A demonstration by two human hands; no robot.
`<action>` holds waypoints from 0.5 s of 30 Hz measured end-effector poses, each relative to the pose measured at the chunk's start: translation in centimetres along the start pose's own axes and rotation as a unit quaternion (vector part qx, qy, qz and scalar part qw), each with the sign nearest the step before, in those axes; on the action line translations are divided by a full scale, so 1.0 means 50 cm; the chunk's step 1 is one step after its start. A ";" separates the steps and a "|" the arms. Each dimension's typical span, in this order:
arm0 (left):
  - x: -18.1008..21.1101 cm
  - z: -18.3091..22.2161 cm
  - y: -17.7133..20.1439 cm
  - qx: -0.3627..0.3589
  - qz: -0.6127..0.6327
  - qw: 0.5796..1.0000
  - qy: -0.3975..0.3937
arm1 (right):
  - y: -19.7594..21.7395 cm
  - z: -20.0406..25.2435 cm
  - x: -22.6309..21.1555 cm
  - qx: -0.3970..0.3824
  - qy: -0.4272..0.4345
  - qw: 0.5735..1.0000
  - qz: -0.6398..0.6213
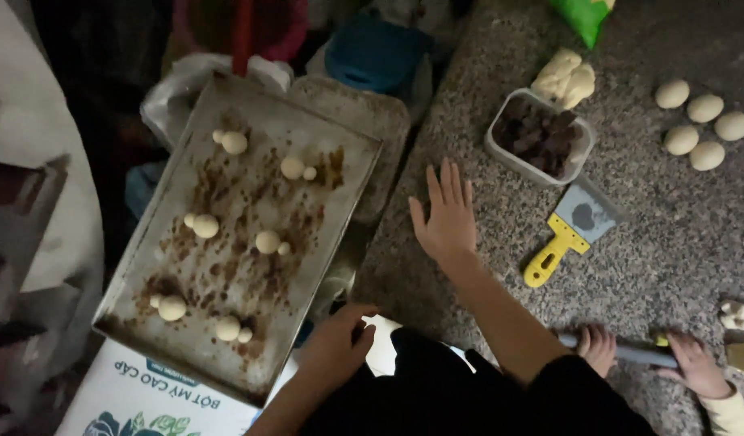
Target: Creating small figures out of dough by pinching off pieces, rolling them, and attaching them to larger dough balls on a baking tray.
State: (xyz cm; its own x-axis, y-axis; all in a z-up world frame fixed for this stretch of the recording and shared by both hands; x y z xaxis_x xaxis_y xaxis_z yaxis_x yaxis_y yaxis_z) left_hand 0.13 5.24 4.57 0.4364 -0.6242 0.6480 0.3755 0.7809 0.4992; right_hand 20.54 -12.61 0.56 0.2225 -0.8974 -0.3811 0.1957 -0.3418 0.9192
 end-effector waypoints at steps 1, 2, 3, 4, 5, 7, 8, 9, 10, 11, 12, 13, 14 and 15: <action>0.005 0.001 -0.005 -0.005 -0.024 1.000 -0.016 | 0.016 0.026 -0.017 0.025 0.024 0.999 -0.012; 0.010 -0.002 -0.002 -0.006 -0.049 0.998 -0.034 | 0.034 0.045 -0.038 0.054 0.050 0.997 -0.026; -0.002 0.001 -0.013 -0.006 -0.047 0.998 -0.032 | 0.037 0.103 -0.045 0.052 0.051 0.997 -0.025; 0.001 0.002 -0.021 -0.008 -0.032 0.997 -0.073 | 0.030 0.156 -0.052 0.021 0.045 0.998 -0.031; 0.006 0.005 -0.028 -0.010 -0.016 0.993 -0.114 | 0.025 0.209 -0.058 -0.011 0.039 0.999 -0.037; 0.009 0.005 -0.012 -0.015 -0.008 0.995 -0.098 | -0.005 0.242 -0.021 -0.046 0.032 0.998 -0.020; 0.004 0.014 -0.013 -0.027 0.000 0.997 -0.075 | -0.030 0.270 0.001 -0.089 0.019 0.996 -0.008; -0.001 0.011 -0.014 -0.025 0.001 0.997 -0.075 | -0.027 0.219 0.002 -0.089 0.021 0.996 -0.007; -0.006 0.011 -0.015 -0.022 -0.005 0.996 -0.081 | -0.006 0.171 -0.011 -0.035 0.060 0.997 0.031; -0.010 0.011 -0.017 -0.020 -0.010 0.996 -0.086 | 0.013 0.127 -0.023 0.019 0.098 0.993 0.070; -0.013 0.007 -0.019 -0.019 -0.011 0.996 -0.086 | 0.011 0.075 -0.017 0.020 0.099 0.992 0.069; -0.009 0.005 -0.023 -0.017 -0.026 0.993 -0.110 | 0.012 0.022 0.002 0.021 0.065 0.997 0.035; -0.007 0.014 -0.033 -0.018 -0.040 0.990 -0.131 | 0.008 -0.018 0.020 0.019 0.030 0.999 0.000; -0.008 0.001 -0.047 -0.018 -0.040 0.991 -0.128 | 0.005 -0.017 0.020 0.016 0.030 0.999 -0.001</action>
State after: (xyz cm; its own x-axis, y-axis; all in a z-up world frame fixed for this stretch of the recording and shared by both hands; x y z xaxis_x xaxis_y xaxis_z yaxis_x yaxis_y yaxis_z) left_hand -0.95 3.66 3.18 0.1834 -0.6536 0.7343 0.4322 0.7245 0.5370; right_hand 21.64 -13.34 0.33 0.2791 -0.8784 -0.3881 0.1651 -0.3542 0.9205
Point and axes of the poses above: each hand's wrist, its own z-axis away from the middle knuckle, its own y-axis out of the back of the hand, x = y × z, the point moved 9 cm from there along -z, towards the middle knuckle, and after that the axes turned 6 degrees about -z, right-handed, at the moved point
